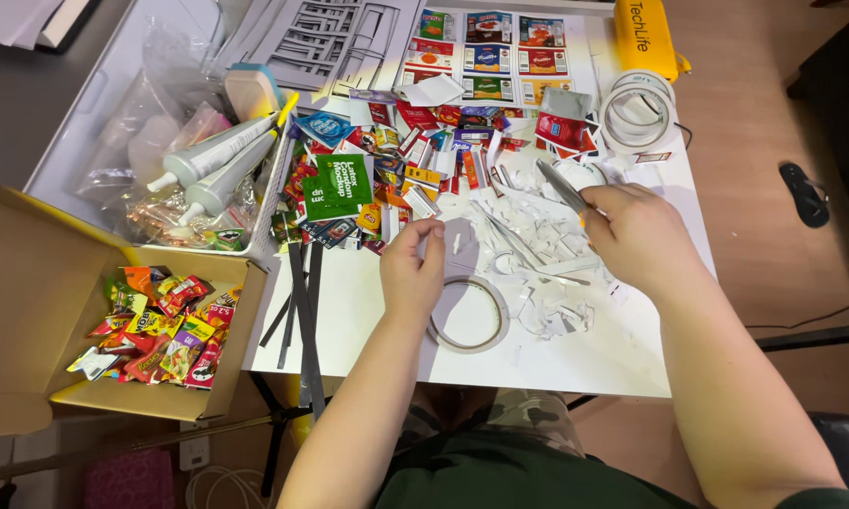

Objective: The person prepares packaging materials by hand, folding and applying double-sided adhesive tape to paper and plastic scraps to create small packets.

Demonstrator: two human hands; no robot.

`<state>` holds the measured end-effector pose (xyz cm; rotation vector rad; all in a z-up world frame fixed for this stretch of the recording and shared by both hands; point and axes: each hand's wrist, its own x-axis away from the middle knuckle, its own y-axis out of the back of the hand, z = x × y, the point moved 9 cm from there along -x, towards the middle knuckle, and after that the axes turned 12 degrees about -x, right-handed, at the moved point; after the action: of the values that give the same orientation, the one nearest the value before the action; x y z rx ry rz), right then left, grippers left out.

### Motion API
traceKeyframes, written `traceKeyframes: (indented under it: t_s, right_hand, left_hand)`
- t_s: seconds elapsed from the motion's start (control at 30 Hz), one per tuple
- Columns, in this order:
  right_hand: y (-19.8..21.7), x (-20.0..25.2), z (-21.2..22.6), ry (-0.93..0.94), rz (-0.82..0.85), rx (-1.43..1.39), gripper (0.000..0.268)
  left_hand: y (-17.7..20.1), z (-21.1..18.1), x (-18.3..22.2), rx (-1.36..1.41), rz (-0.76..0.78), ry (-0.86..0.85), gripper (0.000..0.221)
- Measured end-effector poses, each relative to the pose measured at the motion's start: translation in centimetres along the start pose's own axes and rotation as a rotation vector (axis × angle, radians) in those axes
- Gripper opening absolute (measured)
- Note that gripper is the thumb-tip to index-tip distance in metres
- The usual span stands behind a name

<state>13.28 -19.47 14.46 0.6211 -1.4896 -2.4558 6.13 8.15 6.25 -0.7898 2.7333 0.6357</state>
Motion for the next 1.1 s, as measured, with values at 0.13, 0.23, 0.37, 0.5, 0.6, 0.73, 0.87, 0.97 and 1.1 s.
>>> traceKeyframes:
  t_s: [0.13, 0.23, 0.37, 0.5, 0.6, 0.73, 0.87, 0.97, 1.1]
  right_hand:
    - [-0.4, 0.7, 0.8, 0.037, 0.061, -0.161, 0.032]
    - [-1.5, 0.7, 4.4, 0.135, 0.149, -0.211, 0.034]
    - [-4.2, 1.8, 8.0, 0.397, 0.193, -0.131, 0.027]
    - [-3.3, 2.7, 8.4, 0.564, -0.086, -0.15, 0.021]
    - [-1.4, 5.2, 9.1, 0.647, -0.369, 0.083, 0.024]
    - [-3.2, 6.1, 7.3, 0.605, -0.393, 0.236, 0.028]
    - [-2.6, 6.3, 7.6, 0.631, -0.5, 0.356, 0.029]
    - [-2.0, 6.4, 8.3, 0.698, -0.502, 0.329, 0.025]
    - [-1.4, 7.0, 6.0, 0.729, -0.501, 0.278, 0.026]
  left_hand:
    - [-0.9, -0.5, 0.6, 0.053, 0.016, -0.096, 0.016]
    - [-1.7, -3.3, 1.3, 0.165, 0.128, -0.139, 0.039]
    - [-3.9, -3.8, 2.5, 0.311, 0.289, 0.037, 0.031]
    - [-5.3, 1.0, 2.8, 0.408, 0.298, 0.413, 0.013]
    - [-5.6, 2.6, 3.0, 0.642, 0.224, 0.539, 0.019]
    - [-6.4, 3.3, 3.2, 0.763, 0.242, 0.615, 0.024]
    - [-7.2, 3.1, 3.4, 0.926, 0.309, 0.644, 0.029]
    - [-7.0, 3.9, 3.0, 0.961, 0.302, 0.651, 0.028]
    - [-6.3, 5.8, 1.9, 0.891, 0.226, 0.594, 0.031]
